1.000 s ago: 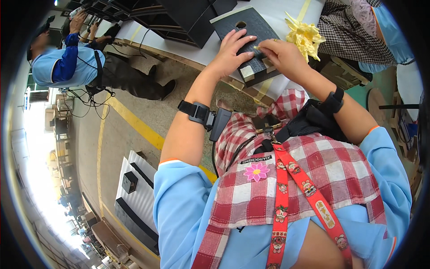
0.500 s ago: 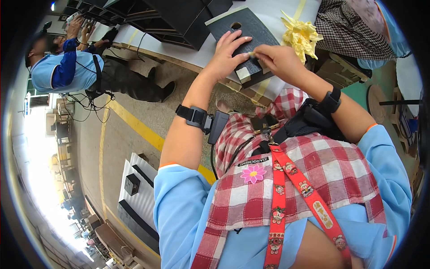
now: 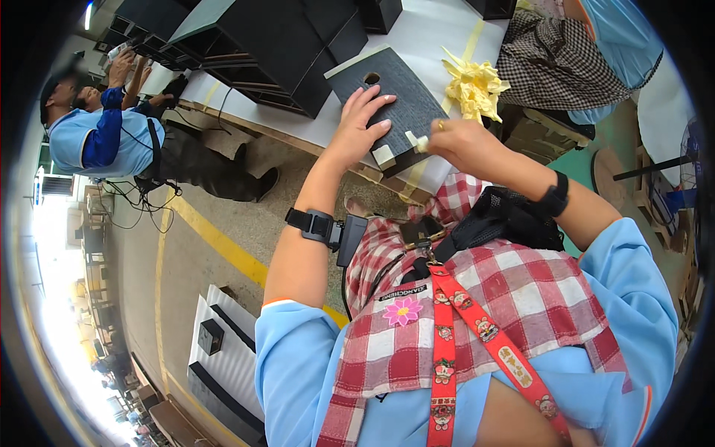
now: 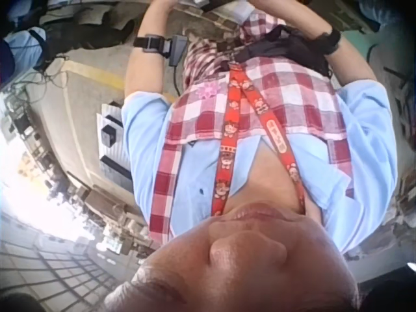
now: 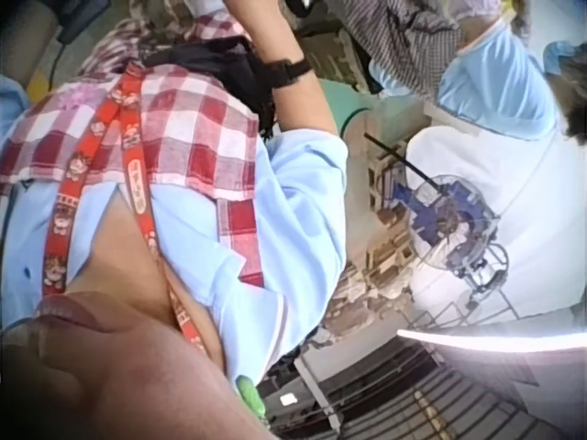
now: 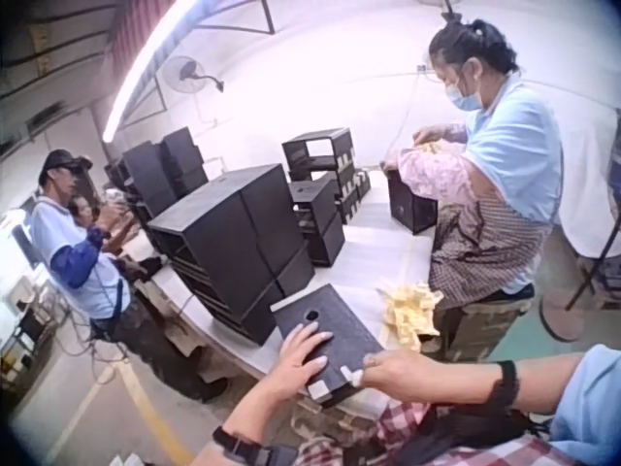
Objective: The person assembles small black boxes by applying yellow tape to the edges and corners. They handle the boxes one at a time, picking them up, applying tape, and placing them back on the table.
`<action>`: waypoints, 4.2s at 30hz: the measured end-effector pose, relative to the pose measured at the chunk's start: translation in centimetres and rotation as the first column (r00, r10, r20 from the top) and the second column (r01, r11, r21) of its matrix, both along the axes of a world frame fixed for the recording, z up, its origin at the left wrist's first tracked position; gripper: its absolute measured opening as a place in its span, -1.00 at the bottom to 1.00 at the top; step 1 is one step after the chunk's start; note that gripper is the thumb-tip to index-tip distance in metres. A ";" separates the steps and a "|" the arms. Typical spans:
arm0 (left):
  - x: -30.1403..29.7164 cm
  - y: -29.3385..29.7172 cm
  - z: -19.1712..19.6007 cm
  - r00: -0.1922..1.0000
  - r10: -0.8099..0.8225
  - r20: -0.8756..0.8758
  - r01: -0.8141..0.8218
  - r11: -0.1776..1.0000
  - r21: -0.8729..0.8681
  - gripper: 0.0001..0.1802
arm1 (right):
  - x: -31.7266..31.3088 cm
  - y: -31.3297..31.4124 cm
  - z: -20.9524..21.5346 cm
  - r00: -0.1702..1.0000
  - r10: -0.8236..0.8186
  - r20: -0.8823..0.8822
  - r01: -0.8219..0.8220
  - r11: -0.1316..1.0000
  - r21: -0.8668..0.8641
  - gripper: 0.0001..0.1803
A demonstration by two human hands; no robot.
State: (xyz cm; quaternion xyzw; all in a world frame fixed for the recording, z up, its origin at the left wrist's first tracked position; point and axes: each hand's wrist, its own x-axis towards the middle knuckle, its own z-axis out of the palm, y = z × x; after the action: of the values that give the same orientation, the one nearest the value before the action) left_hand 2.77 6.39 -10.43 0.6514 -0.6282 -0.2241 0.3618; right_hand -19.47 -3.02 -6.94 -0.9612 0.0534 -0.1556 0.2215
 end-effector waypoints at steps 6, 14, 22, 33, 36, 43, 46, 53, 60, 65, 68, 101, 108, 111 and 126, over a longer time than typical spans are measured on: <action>0.0 -0.3 -0.6 1.000 0.010 0.015 -0.009 0.998 -0.070 -0.51 | -4.9 2.4 1.9 0.923 0.384 0.014 -0.317 0.741 0.592 -0.95; -4.6 2.5 4.3 0.975 0.052 0.217 -0.037 0.997 -0.073 -0.72 | -1.5 -1.8 1.8 0.990 -0.139 0.004 0.047 0.363 0.931 -0.78; -6.3 4.5 7.8 0.963 0.262 -0.055 -0.252 0.956 0.150 -0.77 | 0.9 0.4 1.4 0.994 -0.054 0.096 -0.043 0.617 0.786 -0.74; -5.6 5.0 8.5 0.979 0.156 0.129 -0.164 0.985 0.054 -0.80 | 2.8 0.5 0.6 0.974 -0.187 0.128 0.020 0.634 0.773 -0.78; -3.7 4.4 7.4 0.948 0.314 -0.045 -0.312 0.949 0.035 -0.79 | 3.0 -1.0 0.1 0.946 -0.300 0.123 0.135 0.708 0.693 -0.78; -0.9 0.7 1.1 0.939 0.219 0.266 -0.162 0.962 -0.221 -0.67 | 4.1 -0.3 -1.5 0.943 -0.131 0.305 0.087 0.984 0.154 -0.86; -0.9 0.3 -0.1 0.903 0.199 0.380 -0.185 0.980 -0.072 -0.57 | 4.3 0.0 -2.2 0.933 -0.087 0.350 0.078 0.996 0.042 -0.88; -0.6 0.3 -1.2 0.893 0.169 0.418 -0.148 0.985 -0.084 -0.54 | 5.0 0.0 -2.2 0.972 -0.162 0.168 0.126 0.971 0.202 -0.91; -0.6 0.1 -0.7 0.901 0.159 0.404 -0.124 0.986 -0.113 -0.54 | 4.4 0.0 -2.7 0.933 -0.094 0.346 0.048 0.989 0.138 -0.89; -0.6 0.3 -0.8 0.892 0.170 0.420 -0.138 0.985 -0.107 -0.53 | 4.0 -0.3 -1.8 0.965 -0.138 0.224 0.067 0.952 0.299 -0.90; -0.7 0.2 -0.7 0.890 0.179 0.419 -0.156 0.984 -0.089 -0.52 | 3.7 -0.8 -1.5 0.923 -0.149 0.356 0.128 0.988 0.083 -0.91; -7.1 4.4 2.9 0.782 0.227 -0.581 -0.231 0.971 0.068 -0.80 | 0.1 0.1 1.2 0.997 0.079 -0.007 -0.021 0.350 0.937 -0.69; -6.9 4.3 2.9 0.748 0.229 -0.624 -0.225 0.971 0.086 -0.79 | 2.3 1.0 0.2 0.983 -0.158 0.096 0.024 0.625 0.780 -0.83; -6.0 3.8 4.0 0.791 0.195 -0.580 -0.192 0.979 0.067 -0.77 | 3.1 -0.7 0.0 0.972 -0.227 0.058 0.089 0.587 0.805 -0.83; -0.3 -1.2 -2.8 0.881 0.374 0.290 -0.313 0.920 -0.237 -0.56 | 6.0 2.9 -1.5 0.976 -0.136 0.171 0.130 0.991 0.043 -0.92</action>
State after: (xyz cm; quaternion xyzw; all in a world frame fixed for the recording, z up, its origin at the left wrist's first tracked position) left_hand 2.52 5.19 -13.22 0.7448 -0.5717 0.0146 0.3438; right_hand -13.48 -0.14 -8.41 -0.9346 0.1005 -0.2522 0.2298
